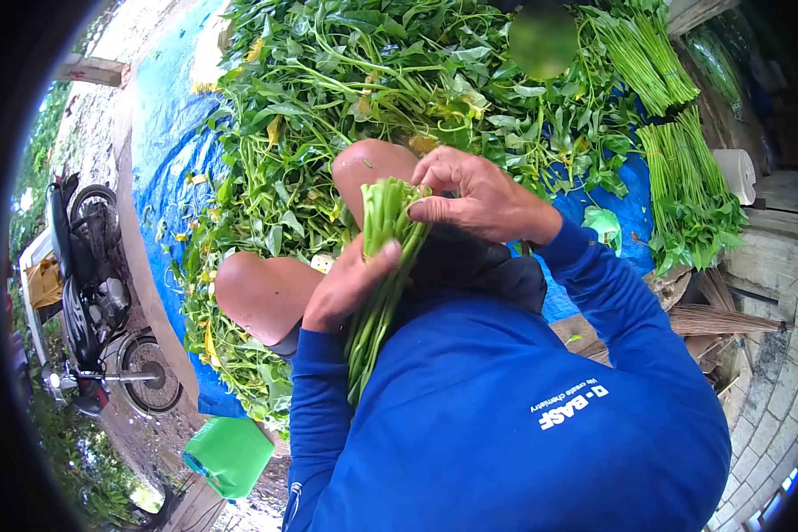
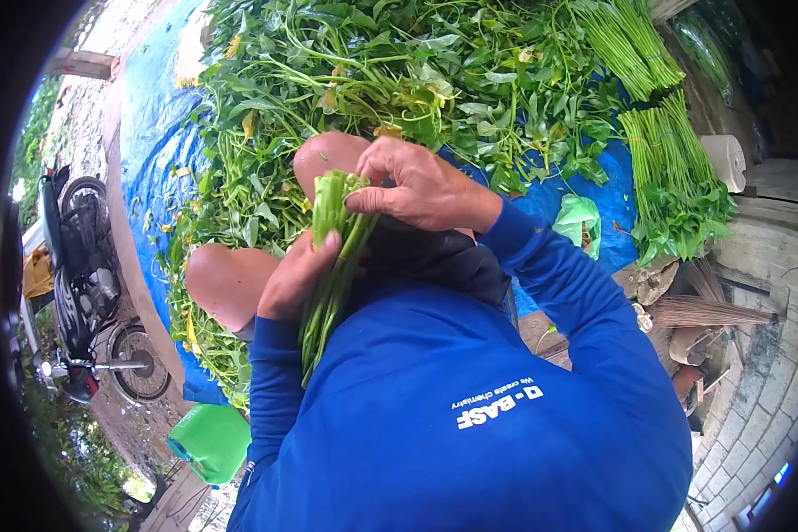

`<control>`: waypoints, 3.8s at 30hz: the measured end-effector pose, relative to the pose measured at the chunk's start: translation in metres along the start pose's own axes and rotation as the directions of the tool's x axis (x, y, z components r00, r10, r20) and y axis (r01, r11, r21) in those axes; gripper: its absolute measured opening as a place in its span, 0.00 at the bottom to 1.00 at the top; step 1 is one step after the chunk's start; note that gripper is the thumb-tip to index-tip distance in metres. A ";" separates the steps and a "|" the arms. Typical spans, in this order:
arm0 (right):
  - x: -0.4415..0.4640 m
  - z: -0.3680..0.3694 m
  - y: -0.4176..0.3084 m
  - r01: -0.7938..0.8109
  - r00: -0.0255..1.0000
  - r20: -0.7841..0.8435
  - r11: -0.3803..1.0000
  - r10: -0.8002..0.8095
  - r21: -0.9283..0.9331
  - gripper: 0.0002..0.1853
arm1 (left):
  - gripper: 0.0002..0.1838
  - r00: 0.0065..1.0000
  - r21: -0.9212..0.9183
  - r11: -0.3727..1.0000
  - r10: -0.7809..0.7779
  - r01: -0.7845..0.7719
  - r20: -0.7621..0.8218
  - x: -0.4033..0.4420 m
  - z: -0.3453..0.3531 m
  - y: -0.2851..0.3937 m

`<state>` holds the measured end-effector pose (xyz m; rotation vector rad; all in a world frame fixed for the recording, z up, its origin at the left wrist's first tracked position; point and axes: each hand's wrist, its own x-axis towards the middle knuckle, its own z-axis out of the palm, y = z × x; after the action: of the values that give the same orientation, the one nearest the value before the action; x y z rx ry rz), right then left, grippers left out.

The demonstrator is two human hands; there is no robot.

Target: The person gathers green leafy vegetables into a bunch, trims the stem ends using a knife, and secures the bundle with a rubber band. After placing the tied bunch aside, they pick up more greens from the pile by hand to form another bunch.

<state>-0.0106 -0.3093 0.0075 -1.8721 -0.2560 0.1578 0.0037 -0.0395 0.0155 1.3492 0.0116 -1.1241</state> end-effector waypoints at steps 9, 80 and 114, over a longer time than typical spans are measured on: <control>-0.012 0.046 -0.018 -0.236 0.966 0.234 0.755 0.112 0.612 0.40 | 0.34 0.976 -0.215 0.970 0.147 -0.111 0.160 -0.031 -0.012 0.021; 0.140 0.128 -0.149 -0.210 0.882 0.442 0.705 -0.162 0.677 0.45 | 0.33 0.550 0.340 0.716 0.691 -0.610 -0.468 -0.258 -0.087 0.024; 0.200 0.067 -0.286 0.685 0.729 0.003 0.729 -0.685 -0.002 0.64 | 0.28 -0.010 0.479 0.078 0.984 -0.874 -0.178 -0.159 -0.055 0.299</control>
<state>0.1397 -0.1124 0.2627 -1.6601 -0.9355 -0.3557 0.1433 0.0469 0.3169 1.3455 -0.6583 0.5032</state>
